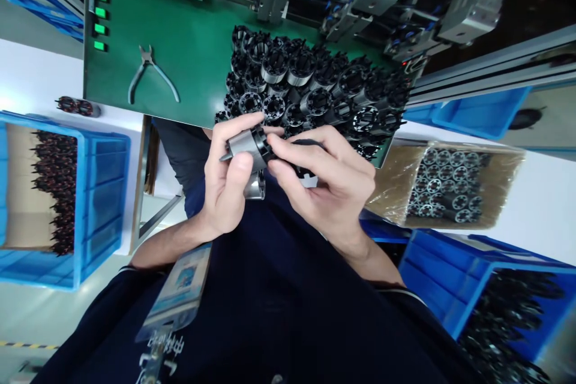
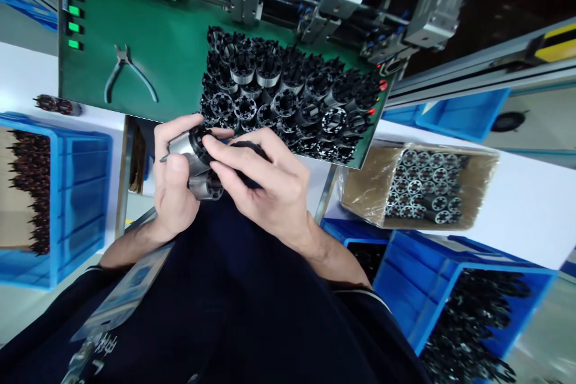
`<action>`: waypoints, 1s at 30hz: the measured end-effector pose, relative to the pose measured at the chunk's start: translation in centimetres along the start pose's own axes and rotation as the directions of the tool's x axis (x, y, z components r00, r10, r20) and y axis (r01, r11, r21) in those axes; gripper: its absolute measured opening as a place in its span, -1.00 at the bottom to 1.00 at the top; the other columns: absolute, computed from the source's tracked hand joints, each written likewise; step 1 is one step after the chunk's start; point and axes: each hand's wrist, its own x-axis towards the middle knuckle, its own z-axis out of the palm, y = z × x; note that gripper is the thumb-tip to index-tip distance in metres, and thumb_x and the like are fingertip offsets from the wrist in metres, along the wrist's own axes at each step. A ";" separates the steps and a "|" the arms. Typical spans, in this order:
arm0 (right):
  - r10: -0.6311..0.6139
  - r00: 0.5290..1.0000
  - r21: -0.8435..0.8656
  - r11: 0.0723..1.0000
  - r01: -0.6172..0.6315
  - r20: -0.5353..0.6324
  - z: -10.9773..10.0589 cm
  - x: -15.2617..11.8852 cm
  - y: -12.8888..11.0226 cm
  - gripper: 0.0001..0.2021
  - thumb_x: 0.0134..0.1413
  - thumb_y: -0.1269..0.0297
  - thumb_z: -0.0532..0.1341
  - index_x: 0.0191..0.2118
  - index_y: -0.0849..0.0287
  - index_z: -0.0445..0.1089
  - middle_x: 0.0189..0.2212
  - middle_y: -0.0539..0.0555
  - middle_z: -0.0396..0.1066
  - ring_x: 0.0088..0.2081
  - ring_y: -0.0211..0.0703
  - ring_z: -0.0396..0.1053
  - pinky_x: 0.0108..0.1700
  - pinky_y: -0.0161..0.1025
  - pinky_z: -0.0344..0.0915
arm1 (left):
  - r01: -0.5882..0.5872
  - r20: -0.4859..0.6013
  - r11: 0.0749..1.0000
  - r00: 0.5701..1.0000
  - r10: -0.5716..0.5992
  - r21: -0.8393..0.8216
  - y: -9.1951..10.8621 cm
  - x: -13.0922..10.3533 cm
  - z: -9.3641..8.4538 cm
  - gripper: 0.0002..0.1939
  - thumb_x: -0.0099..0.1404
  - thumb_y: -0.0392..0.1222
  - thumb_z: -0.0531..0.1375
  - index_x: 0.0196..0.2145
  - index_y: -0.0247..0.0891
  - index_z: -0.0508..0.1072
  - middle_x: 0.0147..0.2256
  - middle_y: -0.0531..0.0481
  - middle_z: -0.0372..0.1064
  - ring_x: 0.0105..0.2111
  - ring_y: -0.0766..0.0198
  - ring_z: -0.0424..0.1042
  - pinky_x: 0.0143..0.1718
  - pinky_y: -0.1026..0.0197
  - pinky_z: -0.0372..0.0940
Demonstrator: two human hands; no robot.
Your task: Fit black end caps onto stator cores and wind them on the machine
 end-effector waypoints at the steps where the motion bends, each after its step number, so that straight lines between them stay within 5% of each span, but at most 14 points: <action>1: 0.017 1.000 -0.023 1.000 -0.017 -0.005 -0.1 -0.1 0.0 -0.69 0.56 0.32 0.49 0.26 -0.15 0.80 -0.02 0.07 0.73 -0.07 -0.05 0.76 0.06 -0.03 0.83 | 0.045 -0.020 0.999 0.999 -0.045 -0.013 0.3 -0.1 0.2 -0.58 0.71 0.36 0.30 0.32 0.21 0.66 0.18 -0.02 0.74 0.34 -0.16 0.67 0.37 -0.28 0.62; 4: 0.010 0.999 -0.036 0.999 -0.009 0.036 -0.6 -0.1 -0.2 -0.69 0.54 0.23 0.54 0.28 -0.15 0.79 -0.01 0.09 0.72 -0.05 -0.01 0.77 0.05 0.00 0.85 | 0.215 -0.033 0.974 0.975 -0.218 -0.068 1.4 -0.1 0.8 -0.53 0.71 0.44 0.26 0.31 0.21 0.64 0.10 -0.04 0.77 0.26 -0.20 0.72 0.21 -0.28 0.69; 6: -0.005 0.994 0.004 1.000 0.005 0.105 -1.2 0.3 -0.2 -0.66 0.52 0.26 0.55 0.29 -0.13 0.78 0.02 0.09 0.73 0.04 0.04 0.81 0.10 0.02 0.85 | 0.337 0.018 0.927 0.941 -0.339 -0.162 1.8 0.4 1.0 -0.40 0.69 0.55 0.20 0.30 0.13 0.64 -0.06 -0.08 0.77 0.02 -0.16 0.80 -0.09 -0.16 0.72; 9: 0.020 0.993 0.060 0.998 -0.028 0.116 -2.1 1.4 -0.5 -0.70 0.55 0.38 0.50 0.21 -0.15 0.80 -0.01 0.08 0.76 0.02 0.02 0.81 0.05 0.01 0.83 | 0.506 0.125 0.800 0.861 -0.493 -0.322 1.5 1.7 0.9 -0.26 0.68 0.64 0.14 0.23 -0.06 0.64 -0.35 -0.04 0.64 -0.47 0.08 0.64 -0.59 0.13 0.47; 11: 0.075 0.994 0.010 0.997 -0.075 0.076 -2.3 2.0 -0.6 -0.75 0.56 0.38 0.50 0.10 -0.20 0.83 -0.08 0.07 0.76 -0.08 0.01 0.77 -0.07 0.01 0.79 | 0.553 0.178 0.741 0.830 -0.528 -0.381 1.0 2.2 0.7 -0.18 0.64 0.70 0.15 0.20 -0.15 0.60 -0.48 0.03 0.53 -0.62 0.16 0.50 -0.75 0.22 0.27; 19: 0.128 0.978 0.082 0.986 -0.143 0.164 -1.0 2.1 1.3 -0.92 0.48 0.25 0.61 -0.03 -0.14 0.85 -0.26 -0.03 0.67 -0.27 -0.13 0.59 -0.20 -0.09 0.66 | 0.543 0.259 0.772 0.839 -0.479 -0.330 0.0 1.3 0.1 -0.08 0.63 0.74 0.10 0.31 -0.19 0.56 -0.40 -0.06 0.63 -0.50 0.08 0.61 -0.62 0.19 0.39; 25: 0.172 0.961 0.103 0.975 -0.198 0.215 -0.2 1.6 2.5 -0.90 0.55 0.09 0.55 0.02 -0.11 0.85 -0.26 -0.01 0.68 -0.23 -0.10 0.58 -0.14 -0.07 0.66 | 0.533 0.267 0.778 0.844 -0.464 -0.332 0.2 1.3 -0.5 -0.29 0.73 0.58 0.11 0.25 -0.12 0.55 -0.42 0.01 0.64 -0.60 0.12 0.53 -0.73 0.18 0.37; 30: 0.118 0.978 -0.025 0.993 -0.115 0.173 -0.3 1.1 1.1 -0.83 0.63 0.22 0.44 0.13 -0.17 0.81 -0.08 0.03 0.68 -0.07 -0.08 0.67 0.00 -0.06 0.73 | 0.494 0.221 0.784 0.869 -0.442 -0.376 0.1 1.8 -0.7 -0.45 0.69 0.45 0.29 0.21 -0.07 0.58 -0.45 0.06 0.55 -0.55 0.13 0.56 -0.73 0.22 0.37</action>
